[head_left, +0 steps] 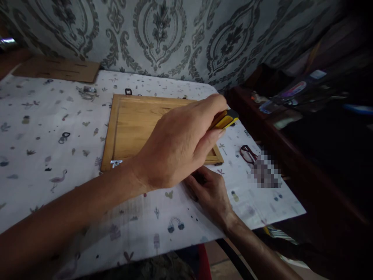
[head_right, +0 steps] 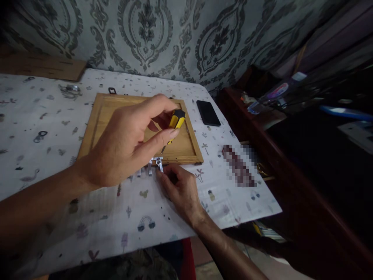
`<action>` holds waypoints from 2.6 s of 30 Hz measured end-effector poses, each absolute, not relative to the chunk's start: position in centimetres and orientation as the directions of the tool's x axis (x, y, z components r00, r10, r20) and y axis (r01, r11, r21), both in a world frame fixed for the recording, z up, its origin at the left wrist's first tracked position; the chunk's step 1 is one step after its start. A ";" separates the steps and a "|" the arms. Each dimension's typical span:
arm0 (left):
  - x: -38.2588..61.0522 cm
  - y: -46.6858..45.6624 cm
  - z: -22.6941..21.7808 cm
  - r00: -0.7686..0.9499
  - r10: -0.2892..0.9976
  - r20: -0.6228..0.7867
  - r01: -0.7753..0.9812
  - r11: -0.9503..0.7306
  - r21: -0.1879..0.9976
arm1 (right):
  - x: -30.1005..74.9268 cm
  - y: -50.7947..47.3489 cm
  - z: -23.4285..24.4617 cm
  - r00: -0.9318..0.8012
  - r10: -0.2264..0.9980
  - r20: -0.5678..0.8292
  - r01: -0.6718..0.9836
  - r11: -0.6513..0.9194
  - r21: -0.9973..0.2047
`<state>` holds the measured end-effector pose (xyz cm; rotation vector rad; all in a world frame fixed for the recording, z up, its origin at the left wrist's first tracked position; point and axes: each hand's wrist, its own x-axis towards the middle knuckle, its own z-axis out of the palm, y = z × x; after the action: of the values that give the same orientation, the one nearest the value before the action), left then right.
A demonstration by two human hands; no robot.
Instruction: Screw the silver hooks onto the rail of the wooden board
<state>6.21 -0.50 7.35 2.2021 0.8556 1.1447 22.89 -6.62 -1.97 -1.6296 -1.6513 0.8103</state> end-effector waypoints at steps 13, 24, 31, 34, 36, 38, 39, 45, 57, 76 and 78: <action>6.2 0.0 6.4 0.457 0.736 0.499 0.351 -0.665 0.660 | 23.1 -6.6 -2.5 -0.004 0.999 0.036 0.568 0.032 -0.823; 6.3 0.2 6.0 0.482 0.722 0.496 0.339 -0.676 0.655 | 23.2 -6.8 -2.5 0.001 0.999 0.037 0.599 0.029 -0.800; 5.9 0.7 6.0 0.547 0.654 0.522 0.323 -0.741 0.589 | 23.3 -6.7 -2.6 -0.015 0.998 0.064 0.622 0.060 -0.781; 5.8 0.9 5.9 0.497 0.658 0.567 0.374 -0.751 0.544 | 23.3 -6.6 -2.6 -0.016 0.998 0.066 0.608 0.062 -0.792; 5.9 1.0 5.8 0.459 0.653 0.603 0.402 -0.758 0.514 | 23.3 -6.5 -2.6 -0.012 0.999 0.053 0.595 0.050 -0.802; 6.1 1.1 5.7 0.429 0.652 0.626 0.416 -0.757 0.504 | 23.2 -6.6 -2.6 -0.011 0.999 0.038 0.588 0.037 -0.808; 6.1 1.1 5.7 0.420 0.651 0.633 0.415 -0.758 0.504 | 23.2 -6.6 -2.6 -0.009 0.999 0.037 0.586 0.035 -0.809; 6.1 1.4 5.8 0.438 0.624 0.647 0.372 -0.781 0.502 | 23.3 -6.6 -2.8 -0.013 0.998 0.061 0.580 0.058 -0.813; 6.4 1.6 6.5 0.474 0.601 0.643 0.406 -0.797 0.446 | 23.5 -6.5 -3.0 -0.026 0.999 0.037 0.575 0.045 -0.817; 5.8 1.4 7.4 0.501 0.628 0.595 0.442 -0.777 0.448 | 23.2 -6.6 -2.6 -0.009 1.000 0.025 0.532 0.026 -0.846; 5.9 1.4 7.5 0.510 0.622 0.594 0.433 -0.782 0.448 | 23.2 -6.6 -2.6 -0.010 1.000 0.022 0.534 0.024 -0.845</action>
<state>5.87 1.40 7.49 2.5107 0.8950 1.1349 23.23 -6.57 -2.64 -1.5888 -1.6244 0.8724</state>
